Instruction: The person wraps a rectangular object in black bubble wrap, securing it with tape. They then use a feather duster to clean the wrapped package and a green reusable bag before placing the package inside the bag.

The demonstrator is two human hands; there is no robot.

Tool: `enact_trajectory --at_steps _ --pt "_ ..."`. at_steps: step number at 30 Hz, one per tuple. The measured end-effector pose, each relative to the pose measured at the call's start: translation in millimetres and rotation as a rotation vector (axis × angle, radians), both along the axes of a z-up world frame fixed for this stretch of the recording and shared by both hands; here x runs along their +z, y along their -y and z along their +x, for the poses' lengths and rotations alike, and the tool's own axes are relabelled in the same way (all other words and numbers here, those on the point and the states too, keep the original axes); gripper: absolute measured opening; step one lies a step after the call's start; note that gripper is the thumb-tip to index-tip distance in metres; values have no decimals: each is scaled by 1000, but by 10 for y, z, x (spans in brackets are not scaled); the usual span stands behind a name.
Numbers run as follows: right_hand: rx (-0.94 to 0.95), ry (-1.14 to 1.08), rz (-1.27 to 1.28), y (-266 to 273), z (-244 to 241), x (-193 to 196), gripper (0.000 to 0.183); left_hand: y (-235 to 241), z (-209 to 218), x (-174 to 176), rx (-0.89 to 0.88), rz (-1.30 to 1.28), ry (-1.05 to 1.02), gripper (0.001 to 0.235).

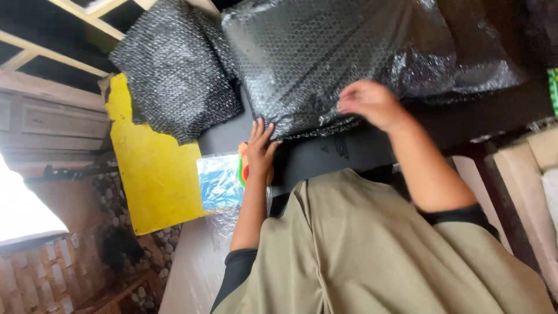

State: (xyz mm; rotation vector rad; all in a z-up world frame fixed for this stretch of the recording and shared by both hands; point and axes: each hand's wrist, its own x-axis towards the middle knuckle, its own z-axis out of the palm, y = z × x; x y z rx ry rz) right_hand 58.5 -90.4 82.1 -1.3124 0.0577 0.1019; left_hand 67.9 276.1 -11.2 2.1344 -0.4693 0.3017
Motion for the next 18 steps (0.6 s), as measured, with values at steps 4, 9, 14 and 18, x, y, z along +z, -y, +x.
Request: enact_trajectory --at_steps 4,9,14,18 --pt "-339 -77 -40 946 -664 -179 30 30 -37 78 -16 -8 -36 59" --pt "-1075 -759 56 1735 -1544 -986 21 61 -60 97 -24 -13 -125 51" --pt "-991 -832 105 1703 -2322 -1874 42 61 -10 -70 -7 -17 -62 56" --pt "-668 -778 570 1379 -2352 -1840 77 55 -3 -103 32 -6 -3 60"
